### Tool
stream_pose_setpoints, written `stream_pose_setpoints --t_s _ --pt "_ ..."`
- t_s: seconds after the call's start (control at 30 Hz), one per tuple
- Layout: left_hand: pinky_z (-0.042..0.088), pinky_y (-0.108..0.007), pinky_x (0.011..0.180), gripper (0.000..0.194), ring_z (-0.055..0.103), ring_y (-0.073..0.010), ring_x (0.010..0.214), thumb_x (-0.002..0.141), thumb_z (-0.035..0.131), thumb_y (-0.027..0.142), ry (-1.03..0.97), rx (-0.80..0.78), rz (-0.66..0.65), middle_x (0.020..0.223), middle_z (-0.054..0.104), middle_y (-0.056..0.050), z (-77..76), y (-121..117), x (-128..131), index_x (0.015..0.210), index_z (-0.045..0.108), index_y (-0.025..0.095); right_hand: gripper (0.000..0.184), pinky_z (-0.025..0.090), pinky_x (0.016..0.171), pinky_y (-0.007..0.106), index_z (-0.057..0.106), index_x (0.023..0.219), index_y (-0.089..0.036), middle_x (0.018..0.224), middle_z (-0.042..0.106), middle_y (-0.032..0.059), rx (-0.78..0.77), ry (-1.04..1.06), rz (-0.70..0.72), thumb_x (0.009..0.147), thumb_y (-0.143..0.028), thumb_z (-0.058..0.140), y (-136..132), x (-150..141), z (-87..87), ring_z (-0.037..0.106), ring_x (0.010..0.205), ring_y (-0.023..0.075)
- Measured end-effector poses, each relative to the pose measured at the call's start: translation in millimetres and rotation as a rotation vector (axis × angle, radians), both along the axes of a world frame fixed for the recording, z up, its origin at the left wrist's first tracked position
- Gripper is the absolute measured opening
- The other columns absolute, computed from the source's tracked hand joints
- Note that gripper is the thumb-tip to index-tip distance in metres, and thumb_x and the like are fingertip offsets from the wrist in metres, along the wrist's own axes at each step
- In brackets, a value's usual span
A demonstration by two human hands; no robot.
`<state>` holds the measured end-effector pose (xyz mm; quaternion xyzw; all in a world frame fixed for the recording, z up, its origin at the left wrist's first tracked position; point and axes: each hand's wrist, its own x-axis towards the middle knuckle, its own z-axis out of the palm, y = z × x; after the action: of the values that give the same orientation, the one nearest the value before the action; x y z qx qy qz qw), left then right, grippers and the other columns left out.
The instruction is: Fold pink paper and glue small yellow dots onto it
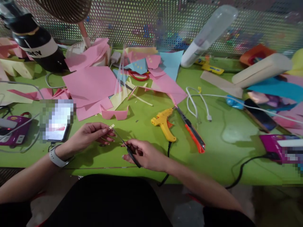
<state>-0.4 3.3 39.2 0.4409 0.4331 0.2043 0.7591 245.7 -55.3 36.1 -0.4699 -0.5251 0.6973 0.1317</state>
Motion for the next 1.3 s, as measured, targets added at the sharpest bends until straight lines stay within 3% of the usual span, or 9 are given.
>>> stream_pose_setpoints --t_s 0.37,1.0,1.3 --pt "0.060 -0.029 0.077 0.028 0.075 -0.0162 0.078 0.083 0.075 0.033 -0.073 -0.126 0.034 0.095 0.078 -0.010 -3.8 -0.8 2.8 0.103 0.072 0.013 0.052 0.039 0.057 0.024 0.061 0.107 -0.017 0.072 0.045 -0.0036 0.038 -0.010 -0.010 0.077 -0.057 0.071 0.2 -1.6 1.2 0.043 0.064 0.0108" --pt "0.060 -0.027 0.076 0.026 0.075 -0.0153 0.079 0.085 0.073 0.032 -0.058 -0.088 0.035 0.097 0.078 -0.010 -4.7 -1.5 3.0 0.105 0.072 0.015 0.054 0.045 0.061 0.025 0.065 0.106 -0.017 0.075 0.054 -0.0019 0.001 0.013 -0.060 0.074 -0.059 0.074 -1.5 -2.9 -3.0 0.049 0.066 0.0110" --pt "0.060 -0.026 0.076 0.033 0.075 -0.0157 0.081 0.084 0.075 0.033 -0.091 -0.088 0.039 0.097 0.078 -0.009 -8.0 -2.0 2.6 0.110 0.071 0.014 0.053 0.041 0.058 0.024 0.065 0.104 -0.016 0.070 0.049 -0.0034 0.010 0.014 -0.070 0.073 -0.058 0.074 -1.6 -3.6 -2.8 0.046 0.064 0.0106"
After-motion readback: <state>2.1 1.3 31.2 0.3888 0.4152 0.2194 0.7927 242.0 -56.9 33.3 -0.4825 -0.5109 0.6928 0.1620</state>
